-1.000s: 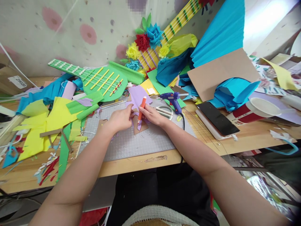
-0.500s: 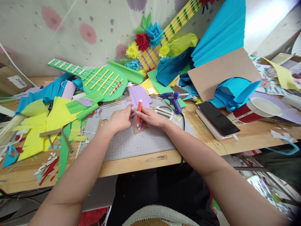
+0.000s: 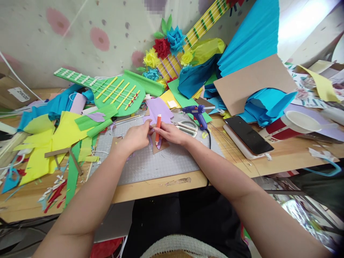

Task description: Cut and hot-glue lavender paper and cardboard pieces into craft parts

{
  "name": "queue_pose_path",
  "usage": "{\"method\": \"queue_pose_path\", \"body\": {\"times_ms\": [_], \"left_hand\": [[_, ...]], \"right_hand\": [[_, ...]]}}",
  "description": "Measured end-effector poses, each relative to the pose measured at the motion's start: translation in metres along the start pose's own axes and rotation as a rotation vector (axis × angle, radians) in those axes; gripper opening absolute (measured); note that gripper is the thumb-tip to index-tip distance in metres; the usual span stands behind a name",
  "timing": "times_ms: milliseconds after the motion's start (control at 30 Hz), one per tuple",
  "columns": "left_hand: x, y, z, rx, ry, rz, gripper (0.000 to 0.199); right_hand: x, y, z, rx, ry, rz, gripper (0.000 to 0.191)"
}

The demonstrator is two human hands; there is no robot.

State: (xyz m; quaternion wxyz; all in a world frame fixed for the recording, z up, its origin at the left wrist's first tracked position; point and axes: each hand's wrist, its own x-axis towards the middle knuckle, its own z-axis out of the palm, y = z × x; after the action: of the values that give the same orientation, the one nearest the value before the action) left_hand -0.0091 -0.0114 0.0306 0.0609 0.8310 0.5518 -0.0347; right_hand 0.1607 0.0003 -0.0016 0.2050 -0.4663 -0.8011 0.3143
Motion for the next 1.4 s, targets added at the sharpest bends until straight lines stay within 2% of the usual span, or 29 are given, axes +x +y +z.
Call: {"method": "queue_pose_path", "body": {"times_ms": [133,367,667,867,1033,1200,1400], "left_hand": [[-0.001,0.001,-0.001,0.000,-0.010,-0.006,0.059],[-0.001,0.003,-0.003,0.006,-0.043,-0.021,0.058],[0.000,0.002,-0.002,-0.027,-0.019,-0.017,0.059],[-0.001,0.003,-0.003,-0.099,-0.030,-0.019,0.060],[-0.001,0.005,-0.003,-0.142,-0.023,-0.008,0.065],[-0.001,0.007,-0.002,-0.111,-0.012,0.023,0.087],[-0.001,0.011,-0.003,-0.049,-0.036,-0.016,0.093]], "right_hand": [[0.003,-0.002,-0.002,-0.013,0.004,-0.013,0.033],[0.010,0.000,-0.003,-0.055,0.096,0.036,0.028],[0.011,0.005,-0.001,0.021,0.164,-0.040,0.026],[0.009,0.009,-0.001,0.076,0.254,0.046,0.033],[0.011,0.013,0.001,0.048,0.245,0.030,0.035],[0.011,0.011,0.002,0.012,0.234,0.029,0.035],[0.007,0.003,0.002,-0.037,0.123,0.014,0.033]]}}
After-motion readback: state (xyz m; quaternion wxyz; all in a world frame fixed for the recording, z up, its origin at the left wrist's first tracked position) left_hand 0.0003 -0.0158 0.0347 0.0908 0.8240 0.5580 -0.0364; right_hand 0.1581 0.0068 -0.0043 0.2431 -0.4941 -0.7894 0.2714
